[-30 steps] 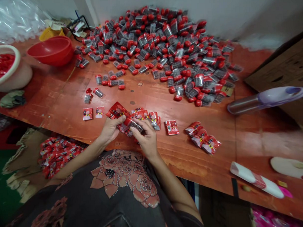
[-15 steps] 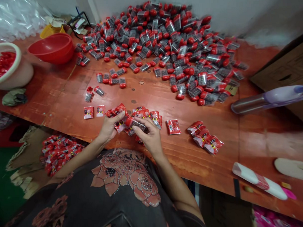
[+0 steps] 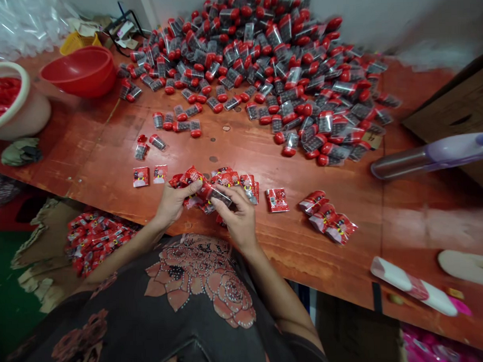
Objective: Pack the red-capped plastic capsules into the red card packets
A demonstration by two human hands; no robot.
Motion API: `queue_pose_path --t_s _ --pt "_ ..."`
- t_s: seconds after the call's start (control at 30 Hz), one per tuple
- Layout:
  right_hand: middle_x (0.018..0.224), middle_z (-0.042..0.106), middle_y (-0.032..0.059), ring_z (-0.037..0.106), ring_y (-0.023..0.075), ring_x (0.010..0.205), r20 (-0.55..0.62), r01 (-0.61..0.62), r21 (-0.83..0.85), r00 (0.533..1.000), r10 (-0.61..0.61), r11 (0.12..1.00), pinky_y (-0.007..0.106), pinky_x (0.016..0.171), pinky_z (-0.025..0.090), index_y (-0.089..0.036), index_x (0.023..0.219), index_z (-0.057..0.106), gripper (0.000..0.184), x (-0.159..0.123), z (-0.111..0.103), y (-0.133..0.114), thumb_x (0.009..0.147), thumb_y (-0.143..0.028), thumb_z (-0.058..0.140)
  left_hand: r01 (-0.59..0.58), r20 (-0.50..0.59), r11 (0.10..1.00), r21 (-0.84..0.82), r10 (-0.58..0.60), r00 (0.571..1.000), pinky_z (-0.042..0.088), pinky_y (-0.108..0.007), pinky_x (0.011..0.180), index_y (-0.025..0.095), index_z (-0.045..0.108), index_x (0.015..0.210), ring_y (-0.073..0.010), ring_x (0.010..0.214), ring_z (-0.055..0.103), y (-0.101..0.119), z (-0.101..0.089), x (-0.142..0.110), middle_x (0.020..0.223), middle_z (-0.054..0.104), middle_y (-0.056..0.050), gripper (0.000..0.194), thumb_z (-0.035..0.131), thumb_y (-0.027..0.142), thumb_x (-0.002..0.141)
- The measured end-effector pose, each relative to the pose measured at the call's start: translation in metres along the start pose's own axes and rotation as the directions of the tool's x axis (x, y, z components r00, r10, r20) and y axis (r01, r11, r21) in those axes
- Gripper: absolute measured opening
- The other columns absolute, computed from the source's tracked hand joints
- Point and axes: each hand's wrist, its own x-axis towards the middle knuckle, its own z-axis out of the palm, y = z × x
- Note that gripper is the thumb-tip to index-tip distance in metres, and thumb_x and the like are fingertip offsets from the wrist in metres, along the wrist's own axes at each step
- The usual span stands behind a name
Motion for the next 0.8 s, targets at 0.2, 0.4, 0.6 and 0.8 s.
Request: queue_pose_path --t_s 0.2,0.4,0.6,0.8 --pt "0.078 0.064 -0.0013 0.053 0.0102 0.054 0.092 -0.295 0.267 0.955 0.281 0.918 0.027 0.049 0.049 -0.030 0.120 0.065 0.036 -0.006 0.014 0.009 0.084 -0.034 0.064 0.015 0.043 0.997 -0.075 -0.012 0.999 0.054 -0.029 0.072 0.019 0.074 0.079 -0.0127 0.067 0.063 -0.005 0.000 -0.003 0.078 0.072 -0.002 0.022 0.085 0.026 0.062" --pt "0.094 0.070 0.0009 0.059 0.0107 0.062 -0.001 -0.226 0.232 0.972 0.233 0.946 0.028 0.055 0.053 -0.031 0.117 0.067 0.036 -0.007 0.018 0.012 0.081 -0.034 0.068 0.060 0.101 0.998 -0.031 -0.056 0.993 0.053 -0.030 0.073 0.018 0.073 0.079 -0.0150 0.071 0.064 -0.007 -0.004 -0.004 0.080 0.072 -0.002 0.025 0.086 0.018 0.057" --pt "0.072 0.065 -0.0022 0.057 0.0098 0.053 0.033 -0.314 0.334 0.946 0.322 0.889 0.024 0.047 0.050 -0.028 0.112 0.067 0.031 -0.009 0.022 0.018 0.082 -0.034 0.066 0.080 0.121 0.997 -0.023 -0.076 0.990 0.052 -0.031 0.073 0.017 0.072 0.079 -0.0146 0.070 0.063 -0.010 -0.007 -0.002 0.079 0.071 -0.002 0.025 0.085 0.020 0.058" --pt "0.075 0.065 -0.0009 0.052 0.0081 0.050 -0.047 -0.326 0.414 0.925 0.378 0.850 0.023 0.045 0.047 -0.026 0.113 0.066 0.032 -0.013 0.034 0.019 0.083 -0.036 0.064 0.111 0.140 0.994 0.011 -0.112 0.984 0.047 -0.027 0.060 0.017 0.069 0.075 -0.0112 0.059 0.057 -0.017 -0.005 -0.006 0.071 0.067 -0.001 0.020 0.083 0.023 0.062"
